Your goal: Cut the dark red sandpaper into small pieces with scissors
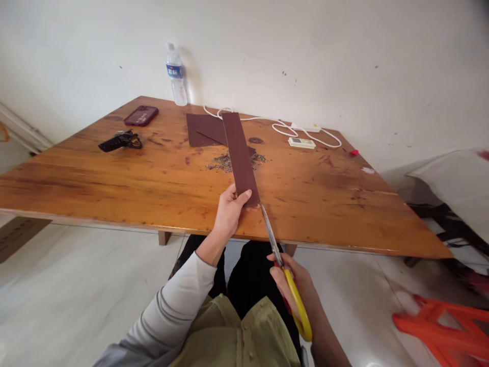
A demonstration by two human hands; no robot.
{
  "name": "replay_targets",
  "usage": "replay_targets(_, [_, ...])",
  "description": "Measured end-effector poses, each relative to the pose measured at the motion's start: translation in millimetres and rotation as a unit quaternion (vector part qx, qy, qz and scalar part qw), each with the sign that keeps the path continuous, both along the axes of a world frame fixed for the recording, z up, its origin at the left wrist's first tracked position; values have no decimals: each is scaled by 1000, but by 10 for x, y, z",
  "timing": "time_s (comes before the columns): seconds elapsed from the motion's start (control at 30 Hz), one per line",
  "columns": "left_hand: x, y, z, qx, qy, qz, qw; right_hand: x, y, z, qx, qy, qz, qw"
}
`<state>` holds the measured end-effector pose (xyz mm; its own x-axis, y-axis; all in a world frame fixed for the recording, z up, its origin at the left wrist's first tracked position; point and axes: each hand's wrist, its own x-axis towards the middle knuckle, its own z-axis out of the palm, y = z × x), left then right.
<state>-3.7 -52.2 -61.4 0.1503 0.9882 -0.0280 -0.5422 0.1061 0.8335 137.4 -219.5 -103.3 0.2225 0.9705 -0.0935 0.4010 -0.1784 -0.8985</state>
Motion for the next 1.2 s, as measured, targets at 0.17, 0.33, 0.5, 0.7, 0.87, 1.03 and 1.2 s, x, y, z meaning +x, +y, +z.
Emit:
replay_targets(0.17, [-16,5,2,14,4,-7,1000,-5,-5,55,-24,-21,-28,999])
replay_targets(0.33, [-25,8,3,16,-9,-5,1000,7,30,94,-26,16,-9,999])
replay_targets(0.5, [-22,9,6,5,-5,-2,1000,-6,76,112,-55,-12,-11,998])
replay_targets(0.7, [-22,10,18,1,-2,-6,1000,-8,86,140,-74,8,-6,997])
replay_targets(0.87, [-34,11,12,0,-7,-17,1000,41,33,136,-52,-4,-9,999])
replay_targets(1.03, [-42,7,17,-5,-14,-22,1000,56,12,143,-37,-7,-29,999])
replay_targets(1.2, [-37,5,18,1,-7,-20,1000,27,3,145,-47,20,-23,998])
